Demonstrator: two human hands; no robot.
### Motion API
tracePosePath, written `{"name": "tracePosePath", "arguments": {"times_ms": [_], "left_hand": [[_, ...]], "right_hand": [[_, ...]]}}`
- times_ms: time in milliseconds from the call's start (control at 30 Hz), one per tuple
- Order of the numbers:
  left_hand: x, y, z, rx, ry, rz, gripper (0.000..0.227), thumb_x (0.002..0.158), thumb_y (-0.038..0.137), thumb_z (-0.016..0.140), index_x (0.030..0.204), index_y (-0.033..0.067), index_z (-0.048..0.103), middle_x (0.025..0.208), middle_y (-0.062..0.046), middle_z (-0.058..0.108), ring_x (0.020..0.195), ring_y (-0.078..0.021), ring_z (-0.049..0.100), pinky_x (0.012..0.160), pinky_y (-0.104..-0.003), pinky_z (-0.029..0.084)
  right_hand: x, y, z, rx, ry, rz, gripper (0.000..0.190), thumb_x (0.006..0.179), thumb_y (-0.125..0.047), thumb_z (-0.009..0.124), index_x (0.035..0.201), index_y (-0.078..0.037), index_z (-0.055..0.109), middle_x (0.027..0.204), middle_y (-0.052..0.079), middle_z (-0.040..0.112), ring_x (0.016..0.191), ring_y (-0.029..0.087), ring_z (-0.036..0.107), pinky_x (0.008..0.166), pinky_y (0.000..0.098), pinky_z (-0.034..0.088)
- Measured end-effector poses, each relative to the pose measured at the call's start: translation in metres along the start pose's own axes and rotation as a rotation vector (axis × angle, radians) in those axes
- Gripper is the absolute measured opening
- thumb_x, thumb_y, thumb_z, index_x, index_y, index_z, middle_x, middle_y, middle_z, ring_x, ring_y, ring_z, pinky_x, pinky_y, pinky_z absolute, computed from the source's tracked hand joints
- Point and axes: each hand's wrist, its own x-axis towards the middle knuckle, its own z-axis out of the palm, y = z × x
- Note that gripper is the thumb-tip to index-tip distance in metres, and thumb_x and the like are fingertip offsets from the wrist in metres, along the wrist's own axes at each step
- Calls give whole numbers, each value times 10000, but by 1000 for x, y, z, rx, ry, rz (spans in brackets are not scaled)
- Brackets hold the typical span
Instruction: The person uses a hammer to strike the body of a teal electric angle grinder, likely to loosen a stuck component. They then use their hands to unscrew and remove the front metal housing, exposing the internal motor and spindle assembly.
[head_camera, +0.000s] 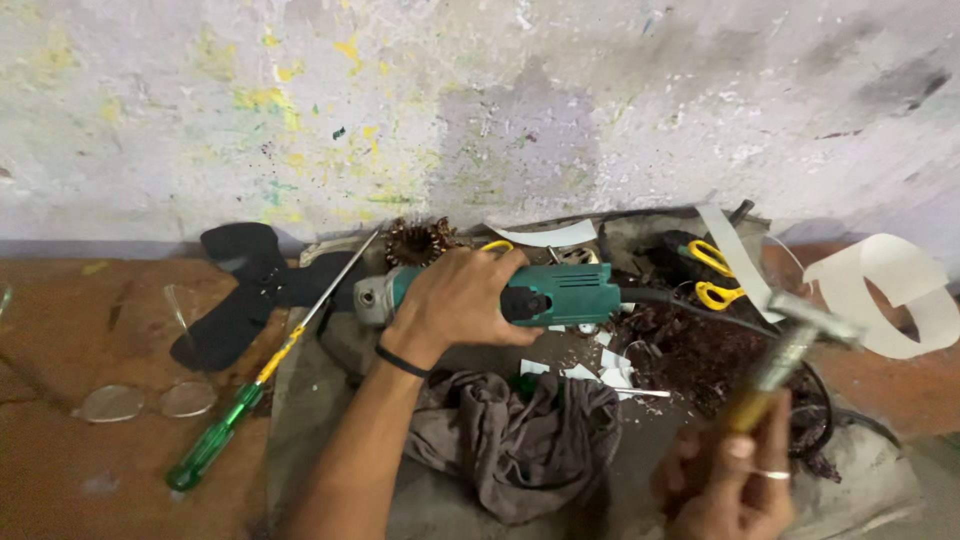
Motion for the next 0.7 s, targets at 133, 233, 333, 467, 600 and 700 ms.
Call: {"name": "tracePosePath", "arguments": {"times_ms": [133,233,333,467,600,700], "left_hand": [[1,1,2,-9,-20,1,707,582,511,876,1060,25,687,847,-192,737,747,-370,730,706,-468,591],[-1,-2,-1,-6,4,-1,696,580,509,879,1055,36,693,836,-192,736,766,-376,727,711,-468,586],[-2,-4,1,-25,54,23,742,569,500,880,1111,31,689,829,-200,733,766,-373,730,720,-462,587],[-2,-3,4,-27,39,39,720,583,499,878,1107,41,694,848,-197,734,784,-377,728,737,-467,584],[-2,-8,2,-4,59,43,745,565,501,889,1097,21,689,839,-206,732,787,-387,720,731,-476,579],[-3,-7,3,16,83,62,688,585,486,875,1077,39,699,880,-187,740,778,-385,720,713,-475,582]], "right_hand": [[20,14,-15,-225,-248,170,449,988,-209,578,1426,-117,615,741,143,677,418,131,498,317,305,365],[7,14,-8,6,-93,-2,517,1025,-246,558,1540,-208,531,751,43,643,457,56,501,367,238,391],[9,14,-4,-218,-206,41,545,993,-227,595,1535,-187,546,745,64,651,485,71,495,396,250,385],[17,4,-5,-160,-157,169,504,956,-213,564,1458,-168,572,736,89,659,444,124,502,338,298,390],[0,7,4,20,-94,39,549,1034,-247,584,1578,-189,537,713,49,557,467,72,448,373,240,354],[5,9,3,-168,-220,189,536,975,-220,591,1507,-154,572,696,84,585,444,112,455,364,288,362]]}}
